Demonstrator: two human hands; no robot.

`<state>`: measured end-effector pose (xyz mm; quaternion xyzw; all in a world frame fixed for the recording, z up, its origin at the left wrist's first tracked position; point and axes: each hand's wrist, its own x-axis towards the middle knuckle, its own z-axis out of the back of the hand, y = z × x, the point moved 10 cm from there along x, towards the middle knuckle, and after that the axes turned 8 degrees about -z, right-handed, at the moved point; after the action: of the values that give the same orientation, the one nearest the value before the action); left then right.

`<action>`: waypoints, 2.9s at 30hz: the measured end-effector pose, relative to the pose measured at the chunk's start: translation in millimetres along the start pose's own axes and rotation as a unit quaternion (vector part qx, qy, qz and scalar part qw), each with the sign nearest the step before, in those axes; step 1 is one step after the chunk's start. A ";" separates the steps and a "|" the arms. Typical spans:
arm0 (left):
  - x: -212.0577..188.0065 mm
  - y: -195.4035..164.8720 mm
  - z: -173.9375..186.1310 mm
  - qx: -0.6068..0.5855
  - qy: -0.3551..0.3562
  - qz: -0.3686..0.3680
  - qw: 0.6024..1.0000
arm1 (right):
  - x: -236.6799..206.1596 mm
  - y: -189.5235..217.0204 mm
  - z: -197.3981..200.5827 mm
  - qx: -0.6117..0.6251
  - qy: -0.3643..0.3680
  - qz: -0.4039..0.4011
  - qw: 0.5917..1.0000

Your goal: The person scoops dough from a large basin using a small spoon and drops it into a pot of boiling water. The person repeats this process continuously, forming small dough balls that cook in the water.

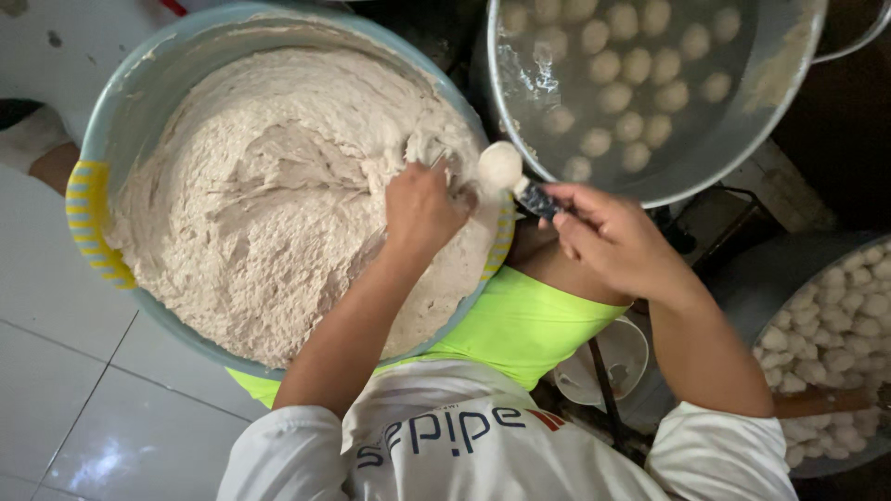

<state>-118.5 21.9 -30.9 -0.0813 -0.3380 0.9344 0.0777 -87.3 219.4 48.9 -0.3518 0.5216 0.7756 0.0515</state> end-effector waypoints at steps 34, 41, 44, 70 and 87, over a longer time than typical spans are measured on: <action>-8.8 -19.5 16.7 -0.252 -0.172 -0.089 0.948 | -24.3 51.2 -14.8 -0.281 -0.138 0.121 0.942; -8.4 -12.1 5.2 -0.146 -0.110 -0.083 0.980 | -15.9 35.6 -34.5 -0.066 -0.004 0.069 0.995; -8.5 -6.4 20.2 -0.070 -0.115 -0.082 0.987 | -11.3 6.9 -23.4 -0.102 -0.002 -0.041 0.994; -11.6 -20.3 14.0 -0.292 -0.175 -0.093 0.936 | -7.4 8.0 1.9 -0.075 -0.078 -0.005 0.994; -16.1 4.9 -1.6 0.017 0.002 0.040 0.999 | 5.7 -12.3 16.2 -0.019 -0.036 -0.037 0.998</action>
<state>-102.8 15.9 -33.6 -0.0951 -0.3187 0.9421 0.0421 -94.0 236.9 39.4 -0.3437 0.4913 0.7949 0.0925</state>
